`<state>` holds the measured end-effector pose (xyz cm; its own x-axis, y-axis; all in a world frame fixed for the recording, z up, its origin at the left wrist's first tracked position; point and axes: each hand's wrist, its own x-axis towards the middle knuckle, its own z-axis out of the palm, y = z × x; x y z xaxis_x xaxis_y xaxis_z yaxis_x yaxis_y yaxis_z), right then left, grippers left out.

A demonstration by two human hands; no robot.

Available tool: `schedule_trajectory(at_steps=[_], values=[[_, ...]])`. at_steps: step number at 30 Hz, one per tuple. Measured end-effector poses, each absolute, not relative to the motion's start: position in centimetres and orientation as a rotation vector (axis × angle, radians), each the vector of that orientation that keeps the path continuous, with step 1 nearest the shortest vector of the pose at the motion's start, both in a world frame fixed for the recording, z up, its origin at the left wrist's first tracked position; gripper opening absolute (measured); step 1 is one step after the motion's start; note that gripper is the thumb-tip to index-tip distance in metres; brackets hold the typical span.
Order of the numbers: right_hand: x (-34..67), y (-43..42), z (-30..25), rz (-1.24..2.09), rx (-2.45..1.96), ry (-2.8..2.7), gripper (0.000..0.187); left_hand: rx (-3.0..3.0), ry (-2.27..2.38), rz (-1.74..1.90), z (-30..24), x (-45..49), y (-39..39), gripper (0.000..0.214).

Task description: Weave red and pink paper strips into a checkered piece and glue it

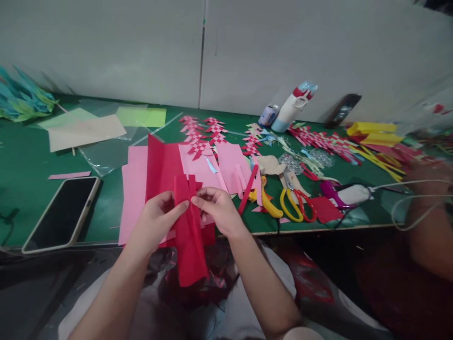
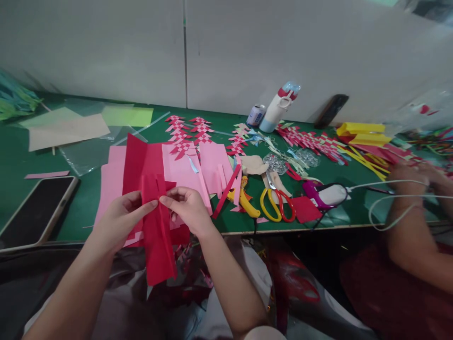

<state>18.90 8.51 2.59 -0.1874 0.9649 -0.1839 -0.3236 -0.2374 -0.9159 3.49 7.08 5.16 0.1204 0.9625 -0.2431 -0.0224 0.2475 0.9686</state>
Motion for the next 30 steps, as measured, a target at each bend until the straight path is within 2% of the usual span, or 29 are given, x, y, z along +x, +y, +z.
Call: schedule_trajectory(at_steps=[7, 15, 30], values=[[19.04, 8.49, 2.62, 1.621, -1.087, -0.995, 0.031, 0.948, 1.184, 1.017, 4.85, 3.61, 7.33, 0.046], [18.79, 8.38, 2.75, 1.582, -1.072, -0.984, 0.029, 0.852, 1.137, 1.067, 4.36, 3.77, 7.29, 0.034], [18.46, 8.72, 2.78, 1.660, -1.033, -0.882, 0.033, 0.790, 1.162, 1.106, 4.42, 3.82, 7.40, 0.031]])
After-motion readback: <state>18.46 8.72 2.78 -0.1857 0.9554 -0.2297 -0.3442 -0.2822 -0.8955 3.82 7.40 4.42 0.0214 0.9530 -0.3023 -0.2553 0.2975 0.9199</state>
